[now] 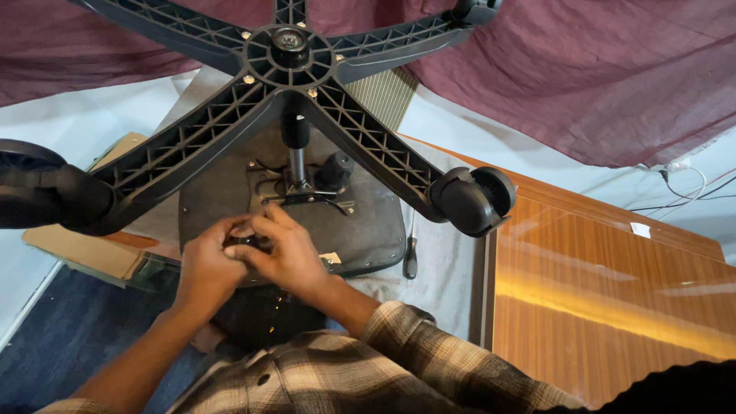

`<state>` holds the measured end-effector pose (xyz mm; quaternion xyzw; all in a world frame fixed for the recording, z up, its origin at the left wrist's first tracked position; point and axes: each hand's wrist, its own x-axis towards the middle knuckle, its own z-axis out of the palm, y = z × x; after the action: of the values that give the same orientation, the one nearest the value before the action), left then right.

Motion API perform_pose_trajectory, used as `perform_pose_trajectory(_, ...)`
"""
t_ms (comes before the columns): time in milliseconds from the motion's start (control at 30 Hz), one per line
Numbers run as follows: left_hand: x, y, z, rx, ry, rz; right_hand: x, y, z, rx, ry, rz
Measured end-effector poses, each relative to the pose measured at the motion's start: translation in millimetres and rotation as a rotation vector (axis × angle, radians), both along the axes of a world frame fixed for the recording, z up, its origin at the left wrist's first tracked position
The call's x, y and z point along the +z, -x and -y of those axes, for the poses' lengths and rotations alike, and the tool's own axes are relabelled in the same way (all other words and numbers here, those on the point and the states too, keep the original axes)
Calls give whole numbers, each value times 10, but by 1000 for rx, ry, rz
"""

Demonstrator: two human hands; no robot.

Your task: The person works on an upside-down office chair, using both hands to thread and tighten a black knob or lever into the tilt mechanism under the seat. They repeatedly twist the component by hand, reposition it, and continue fastening it into place on the chair base.

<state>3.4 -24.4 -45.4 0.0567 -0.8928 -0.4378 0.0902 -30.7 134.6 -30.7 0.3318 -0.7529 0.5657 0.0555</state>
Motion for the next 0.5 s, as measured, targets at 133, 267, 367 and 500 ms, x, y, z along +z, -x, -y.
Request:
perform_pose_trajectory(133, -42, 38, 6, -141, -125, -119, -50, 27, -27, -3, 1, -57)
perform_pose_trajectory(267, -27, -26, -75, -72, 23, -67, -108, -45, -112, 65, -83, 113)
perform_pose_trajectory(367, -3, -66, -185, -29, 55, -101, -162, -14, -172, 32, 7, -9)
perform_pose_trajectory(500, 22, 135, -139, -16, 47, -36, -398, 67, -91, -108, 273, 75)
